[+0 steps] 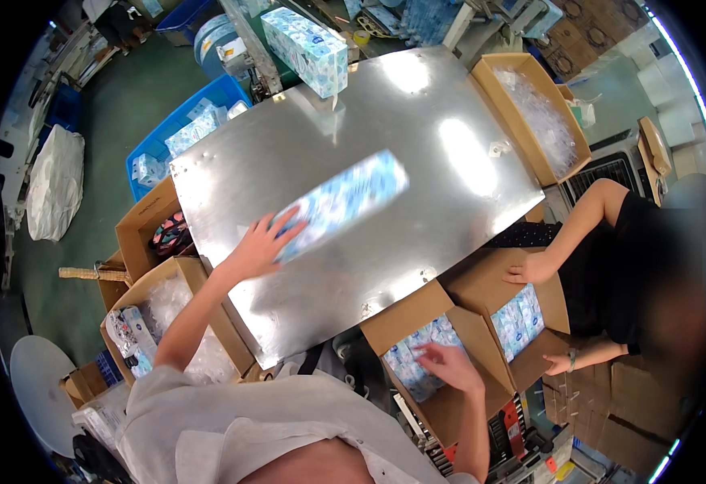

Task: The person packs packages of tissues into cardboard boxes on a metal table. They repeatedly place tissue packs into boxes, close the flaps, and move the filled boxes aside while another person assists nearby.

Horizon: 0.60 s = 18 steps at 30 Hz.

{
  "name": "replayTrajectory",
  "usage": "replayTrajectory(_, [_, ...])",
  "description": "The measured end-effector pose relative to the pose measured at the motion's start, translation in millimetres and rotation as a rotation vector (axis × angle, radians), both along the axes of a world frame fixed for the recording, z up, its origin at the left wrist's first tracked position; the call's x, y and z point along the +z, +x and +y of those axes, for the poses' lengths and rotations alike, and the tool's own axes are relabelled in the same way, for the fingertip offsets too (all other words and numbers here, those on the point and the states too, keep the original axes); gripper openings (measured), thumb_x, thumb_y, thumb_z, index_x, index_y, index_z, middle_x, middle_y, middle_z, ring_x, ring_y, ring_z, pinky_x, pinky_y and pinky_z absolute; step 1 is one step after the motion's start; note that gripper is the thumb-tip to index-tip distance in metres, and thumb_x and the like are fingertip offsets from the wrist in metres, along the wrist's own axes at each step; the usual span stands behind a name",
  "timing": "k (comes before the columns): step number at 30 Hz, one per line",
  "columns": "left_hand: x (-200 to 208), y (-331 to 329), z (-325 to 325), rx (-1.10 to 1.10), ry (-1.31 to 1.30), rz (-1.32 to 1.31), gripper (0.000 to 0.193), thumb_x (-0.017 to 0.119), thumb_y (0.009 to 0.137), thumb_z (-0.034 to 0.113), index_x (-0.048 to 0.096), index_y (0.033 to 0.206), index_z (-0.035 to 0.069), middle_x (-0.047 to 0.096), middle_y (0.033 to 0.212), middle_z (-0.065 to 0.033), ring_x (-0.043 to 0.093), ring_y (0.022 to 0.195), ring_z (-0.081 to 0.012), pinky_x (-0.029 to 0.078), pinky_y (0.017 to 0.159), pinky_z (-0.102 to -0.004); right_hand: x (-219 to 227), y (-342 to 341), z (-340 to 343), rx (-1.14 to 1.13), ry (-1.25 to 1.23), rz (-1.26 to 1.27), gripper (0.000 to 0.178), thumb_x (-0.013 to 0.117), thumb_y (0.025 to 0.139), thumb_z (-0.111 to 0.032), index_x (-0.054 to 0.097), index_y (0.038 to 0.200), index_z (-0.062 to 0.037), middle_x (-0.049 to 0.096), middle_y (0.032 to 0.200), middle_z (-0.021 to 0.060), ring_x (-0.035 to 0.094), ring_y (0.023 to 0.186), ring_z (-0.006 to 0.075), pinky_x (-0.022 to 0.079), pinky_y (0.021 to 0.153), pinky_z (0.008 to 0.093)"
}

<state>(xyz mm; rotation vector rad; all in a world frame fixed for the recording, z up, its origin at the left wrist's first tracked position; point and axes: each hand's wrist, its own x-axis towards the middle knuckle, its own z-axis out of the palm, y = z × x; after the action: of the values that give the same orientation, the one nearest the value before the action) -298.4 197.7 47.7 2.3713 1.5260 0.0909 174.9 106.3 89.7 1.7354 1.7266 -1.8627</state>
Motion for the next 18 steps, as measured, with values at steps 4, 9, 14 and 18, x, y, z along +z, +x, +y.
replayTrajectory(4, [-17, -13, -60, -0.167, 0.146, 0.019, 0.092, 0.066, 0.065, 0.001, 0.037, 0.150, 0.018, 0.032, 0.158, -0.0044, 0.037, 0.135, -0.0359, 0.034, 0.108, -0.0507, 48, -110, 126, 0.054, 0.713, 0.024, 0.049, 0.072, 0.086, -0.023, 0.056, 0.130, -0.0058, 0.066, 0.110, 0.0138, 0.063, 0.100, 0.0265, 0.049, 0.087, 0.0368])
replayTrajectory(9, [3, 13, -44, -0.023, 0.067, -0.049, 0.090, 0.064, 0.064, -0.001, 0.040, 0.149, 0.018, 0.034, 0.156, -0.0026, 0.034, 0.138, -0.0362, 0.031, 0.110, -0.0535, -30, -232, 371, 0.132, 1.254, -0.318, 0.110, 0.080, 0.070, -0.056, 0.028, 0.152, -0.0047, 0.048, 0.141, 0.0280, 0.044, 0.131, 0.0438, 0.035, 0.110, 0.0491])
replayTrajectory(14, [-10, 33, -23, 0.079, 0.116, -0.121, 0.096, 0.086, 0.063, 0.019, 0.039, 0.147, 0.016, 0.037, 0.149, -0.0151, 0.040, 0.132, -0.0354, 0.032, 0.110, -0.0512, -77, -268, 461, 0.216, 0.809, -0.551, 0.127, 0.081, 0.063, -0.061, 0.014, 0.157, -0.0067, 0.046, 0.138, 0.0321, 0.045, 0.130, 0.0453, 0.032, 0.108, 0.0572])
replayTrajectory(18, [-25, 56, -5, 0.098, 0.186, -0.162, 0.096, 0.085, 0.064, 0.019, 0.038, 0.148, 0.013, 0.043, 0.139, -0.0148, 0.045, 0.126, -0.0327, 0.034, 0.109, -0.0460, -72, -272, 385, 0.248, 0.811, -0.587, 0.109, 0.068, 0.077, -0.057, 0.014, 0.156, -0.0033, 0.054, 0.129, 0.0315, 0.059, 0.114, 0.0435, 0.048, 0.093, 0.0505])
